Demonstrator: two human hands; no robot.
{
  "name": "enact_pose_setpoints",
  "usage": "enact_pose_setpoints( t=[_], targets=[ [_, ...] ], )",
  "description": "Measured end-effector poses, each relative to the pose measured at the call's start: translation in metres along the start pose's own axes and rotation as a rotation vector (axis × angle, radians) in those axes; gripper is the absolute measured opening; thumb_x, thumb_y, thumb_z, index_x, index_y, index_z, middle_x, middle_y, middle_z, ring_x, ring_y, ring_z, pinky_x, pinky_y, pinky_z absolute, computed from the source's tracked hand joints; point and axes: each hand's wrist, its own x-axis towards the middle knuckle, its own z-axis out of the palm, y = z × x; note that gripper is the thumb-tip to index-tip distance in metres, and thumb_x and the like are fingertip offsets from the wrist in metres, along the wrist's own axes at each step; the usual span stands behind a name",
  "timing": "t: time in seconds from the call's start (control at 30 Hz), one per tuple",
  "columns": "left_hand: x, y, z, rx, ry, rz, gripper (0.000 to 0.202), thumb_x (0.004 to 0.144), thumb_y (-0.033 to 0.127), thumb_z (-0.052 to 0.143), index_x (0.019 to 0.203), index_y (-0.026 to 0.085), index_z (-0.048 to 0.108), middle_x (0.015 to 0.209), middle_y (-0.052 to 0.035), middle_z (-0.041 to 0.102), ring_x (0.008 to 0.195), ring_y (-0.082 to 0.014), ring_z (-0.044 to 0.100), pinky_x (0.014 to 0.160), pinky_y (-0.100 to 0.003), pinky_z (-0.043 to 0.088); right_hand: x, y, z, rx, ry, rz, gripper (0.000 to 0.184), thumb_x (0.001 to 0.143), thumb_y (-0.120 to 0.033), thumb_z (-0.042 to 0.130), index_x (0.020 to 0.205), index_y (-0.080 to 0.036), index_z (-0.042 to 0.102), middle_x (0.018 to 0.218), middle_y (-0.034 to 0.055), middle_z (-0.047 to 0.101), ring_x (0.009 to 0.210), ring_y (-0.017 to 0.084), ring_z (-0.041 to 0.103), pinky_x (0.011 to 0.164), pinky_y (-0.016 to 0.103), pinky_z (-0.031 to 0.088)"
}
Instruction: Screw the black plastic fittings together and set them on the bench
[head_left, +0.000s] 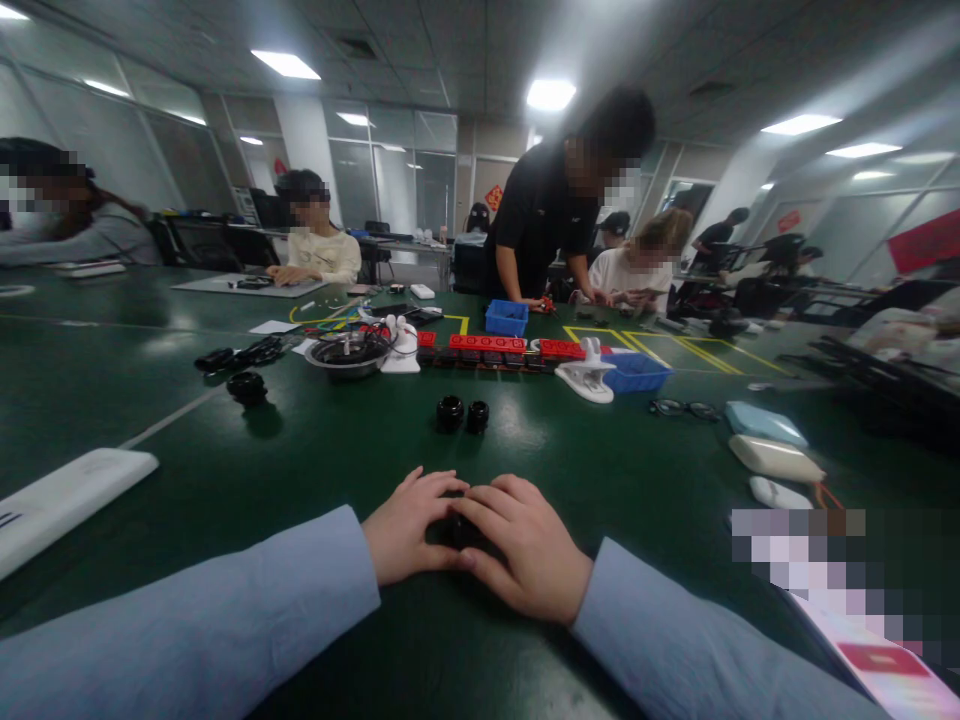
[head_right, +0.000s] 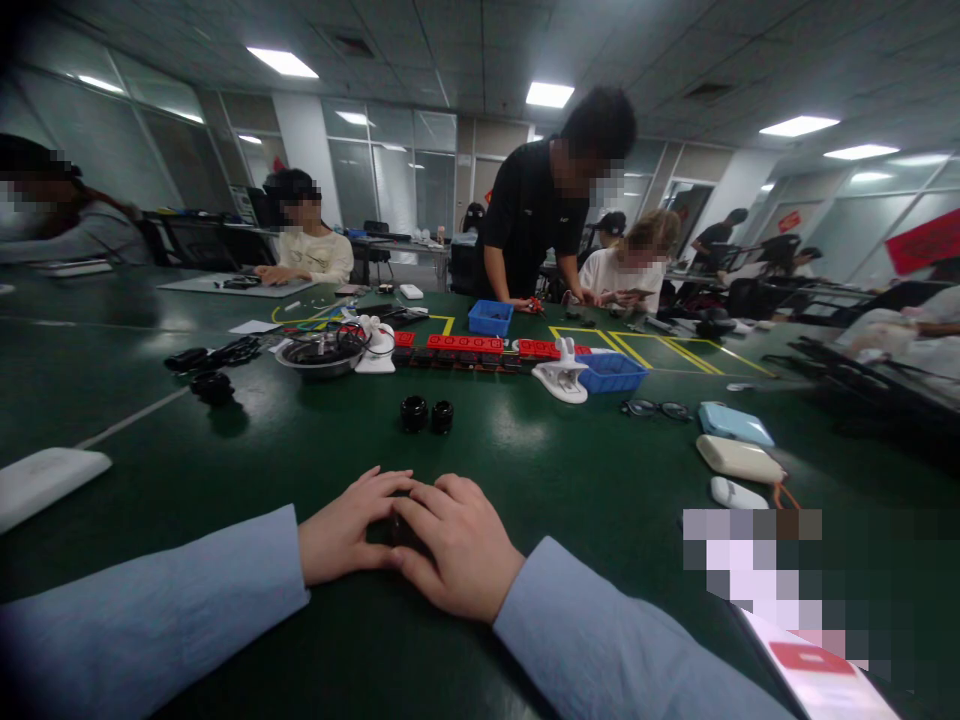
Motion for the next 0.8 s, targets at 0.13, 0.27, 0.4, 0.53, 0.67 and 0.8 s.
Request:
enact_pose_setpoints(
  t=[0.13, 0.27, 0.4, 0.53, 0.67, 0.8],
  targets=[
    [0.0001, -0.0019, 0.0007, 0.001, 0.005, 0.009, 0.05, 0.071, 0.046, 0.066, 0.115, 0.025, 0.055, 0.128, -0.0075, 0.047, 0.124, -0.0298, 0.034, 0.103, -0.056, 0.015, 0.0001, -0.0008, 0.0001, -0.031, -0.013, -0.004, 0.039, 0.085, -0.038, 0.046, 0.115, -0.014, 0.052, 0.116, 0.0102, 0.055, 0.086, 0.022, 0.045, 0.074, 0.038, 0.039],
    [0.0002, -0.0035, 0.002, -0.008, 0.02, 0.015, 0.05, 0.07, 0.046, 0.066, 0.114, 0.026, 0.056, 0.127, -0.0065, 0.048, 0.124, -0.0297, 0.034, 0.103, -0.056, 0.015, 0.001, 0.0001, 0.0012, -0.047, -0.008, -0.02, 0.041, 0.086, -0.041, 0.042, 0.115, -0.014, 0.052, 0.114, 0.0114, 0.055, 0.084, 0.022, 0.045, 0.073, 0.036, 0.039],
    [0.0, -0.0029, 0.0014, -0.014, 0.005, 0.005, 0.05, 0.069, 0.044, 0.068, 0.114, 0.027, 0.056, 0.128, -0.0057, 0.047, 0.124, -0.0298, 0.034, 0.103, -0.056, 0.015, 0.0012, 0.0006, 0.0014, -0.028, -0.002, -0.034, 0.044, 0.088, -0.044, 0.037, 0.115, -0.013, 0.052, 0.115, 0.012, 0.055, 0.084, 0.022, 0.045, 0.072, 0.037, 0.038],
    [0.0, -0.0014, 0.0005, -0.024, 0.005, -0.007, 0.052, 0.069, 0.046, 0.067, 0.116, 0.027, 0.054, 0.128, -0.0051, 0.047, 0.124, -0.0295, 0.034, 0.103, -0.056, 0.015, 0.0004, 0.0011, 0.001, 0.002, -0.004, -0.054, 0.054, 0.089, -0.051, 0.026, 0.118, -0.013, 0.05, 0.117, 0.0119, 0.053, 0.083, 0.023, 0.044, 0.072, 0.038, 0.038],
    [0.0005, -0.0014, 0.0011, -0.029, 0.018, -0.007, 0.055, 0.068, 0.046, 0.069, 0.117, 0.027, 0.053, 0.128, -0.005, 0.047, 0.124, -0.0298, 0.034, 0.103, -0.056, 0.015, 0.0008, 0.0013, 0.0011, -0.003, 0.012, -0.08, 0.064, 0.089, -0.057, 0.015, 0.116, -0.011, 0.051, 0.115, 0.0137, 0.054, 0.082, 0.023, 0.043, 0.071, 0.038, 0.038],
    [0.0006, -0.0015, 0.0013, -0.027, 0.006, -0.015, 0.056, 0.067, 0.045, 0.07, 0.118, 0.028, 0.053, 0.129, -0.0049, 0.047, 0.124, -0.0295, 0.034, 0.103, -0.056, 0.014, 0.0024, 0.0005, 0.0012, -0.034, 0.02, -0.116, 0.07, 0.088, -0.06, 0.01, 0.113, -0.01, 0.053, 0.109, 0.0141, 0.057, 0.085, 0.023, 0.044, 0.071, 0.038, 0.037]
  ],
)
